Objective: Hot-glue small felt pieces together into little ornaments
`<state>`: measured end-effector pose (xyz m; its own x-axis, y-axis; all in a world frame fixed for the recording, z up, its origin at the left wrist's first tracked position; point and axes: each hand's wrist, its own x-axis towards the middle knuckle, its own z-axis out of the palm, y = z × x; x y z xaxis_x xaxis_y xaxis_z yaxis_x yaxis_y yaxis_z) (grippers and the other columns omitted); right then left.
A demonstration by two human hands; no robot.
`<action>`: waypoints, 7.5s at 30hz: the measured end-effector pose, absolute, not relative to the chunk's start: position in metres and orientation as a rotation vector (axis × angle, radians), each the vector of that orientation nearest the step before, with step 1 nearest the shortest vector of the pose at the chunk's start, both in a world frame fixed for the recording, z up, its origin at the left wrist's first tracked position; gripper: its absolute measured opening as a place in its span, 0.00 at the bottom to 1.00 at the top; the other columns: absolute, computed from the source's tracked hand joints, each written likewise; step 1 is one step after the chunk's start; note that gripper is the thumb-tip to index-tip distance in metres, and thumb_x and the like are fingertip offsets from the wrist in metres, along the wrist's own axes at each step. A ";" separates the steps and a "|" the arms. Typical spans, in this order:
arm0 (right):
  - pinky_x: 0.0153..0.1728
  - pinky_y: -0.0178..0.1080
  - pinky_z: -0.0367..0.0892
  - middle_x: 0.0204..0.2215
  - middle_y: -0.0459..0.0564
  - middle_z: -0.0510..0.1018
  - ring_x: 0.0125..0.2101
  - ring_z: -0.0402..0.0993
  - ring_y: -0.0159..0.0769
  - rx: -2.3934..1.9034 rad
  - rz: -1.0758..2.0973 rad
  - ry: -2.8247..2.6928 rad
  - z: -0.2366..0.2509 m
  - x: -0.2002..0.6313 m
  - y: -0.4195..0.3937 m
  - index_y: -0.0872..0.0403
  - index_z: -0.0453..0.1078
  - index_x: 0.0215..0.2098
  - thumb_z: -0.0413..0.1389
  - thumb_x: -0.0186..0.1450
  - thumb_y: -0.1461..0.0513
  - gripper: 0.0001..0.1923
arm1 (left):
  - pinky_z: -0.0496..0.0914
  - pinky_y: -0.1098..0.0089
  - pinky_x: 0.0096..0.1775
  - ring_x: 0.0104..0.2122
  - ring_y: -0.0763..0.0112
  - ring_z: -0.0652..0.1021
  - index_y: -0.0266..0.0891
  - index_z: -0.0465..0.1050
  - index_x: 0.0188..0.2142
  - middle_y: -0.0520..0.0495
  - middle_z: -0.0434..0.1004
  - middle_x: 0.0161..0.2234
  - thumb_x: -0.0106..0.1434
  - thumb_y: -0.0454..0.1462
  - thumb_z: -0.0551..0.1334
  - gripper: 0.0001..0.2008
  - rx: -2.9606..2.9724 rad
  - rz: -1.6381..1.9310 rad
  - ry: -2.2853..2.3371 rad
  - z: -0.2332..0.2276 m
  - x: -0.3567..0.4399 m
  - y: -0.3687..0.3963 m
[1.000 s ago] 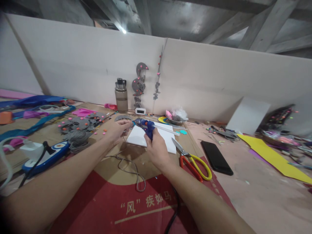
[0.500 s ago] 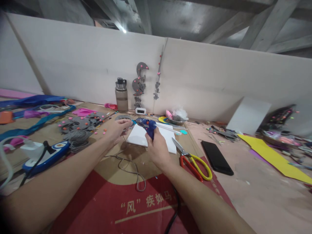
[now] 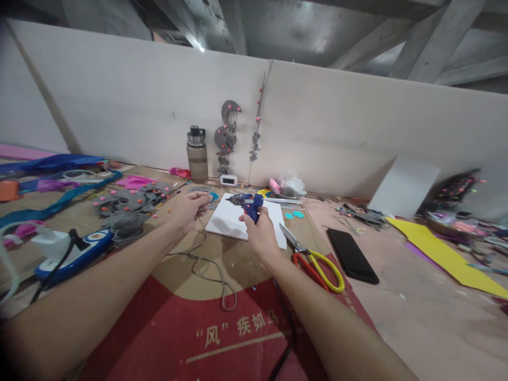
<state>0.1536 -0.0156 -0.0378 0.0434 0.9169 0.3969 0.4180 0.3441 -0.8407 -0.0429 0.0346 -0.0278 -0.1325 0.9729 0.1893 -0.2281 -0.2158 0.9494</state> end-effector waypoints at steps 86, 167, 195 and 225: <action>0.31 0.36 0.59 0.27 0.46 0.70 0.29 0.64 0.33 -1.094 0.443 -1.499 -0.021 0.133 -0.036 0.53 0.66 0.30 0.50 0.62 0.56 0.09 | 0.72 0.69 0.33 0.25 0.74 0.75 0.34 0.74 0.34 0.48 0.76 0.25 0.53 0.40 0.64 0.12 1.450 1.365 0.855 -0.010 -0.004 -0.011; 0.28 0.34 0.58 0.25 0.45 0.69 0.26 0.63 0.30 -1.139 0.143 -1.676 -0.015 0.140 -0.038 0.54 0.66 0.27 0.50 0.58 0.64 0.04 | 0.65 0.76 0.24 0.23 0.74 0.72 0.36 0.76 0.32 0.49 0.74 0.22 0.53 0.38 0.61 0.09 1.900 1.175 1.042 -0.001 -0.008 -0.022; 0.38 0.37 0.61 0.33 0.48 0.76 0.35 0.69 0.34 -1.180 0.468 -1.758 -0.027 0.142 -0.030 0.53 0.71 0.33 0.48 0.63 0.60 0.10 | 0.68 0.73 0.26 0.22 0.75 0.73 0.35 0.71 0.27 0.50 0.72 0.22 0.48 0.40 0.65 0.10 1.228 1.757 1.097 -0.019 -0.055 0.040; 0.44 0.45 0.58 0.37 0.60 0.72 0.41 0.66 0.47 -1.812 -0.149 -1.926 -0.044 0.178 0.000 0.57 0.70 0.39 0.51 0.62 0.54 0.16 | 0.67 0.74 0.30 0.24 0.77 0.73 0.36 0.69 0.29 0.54 0.71 0.23 0.44 0.41 0.69 0.15 0.787 1.724 0.844 -0.013 -0.050 0.033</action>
<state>0.1785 -0.0003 -0.0439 -0.0008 0.9092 0.4164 0.9625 0.1137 -0.2464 -0.0499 0.0333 -0.0134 -0.2695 0.9566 0.1112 -0.4989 -0.2374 0.8335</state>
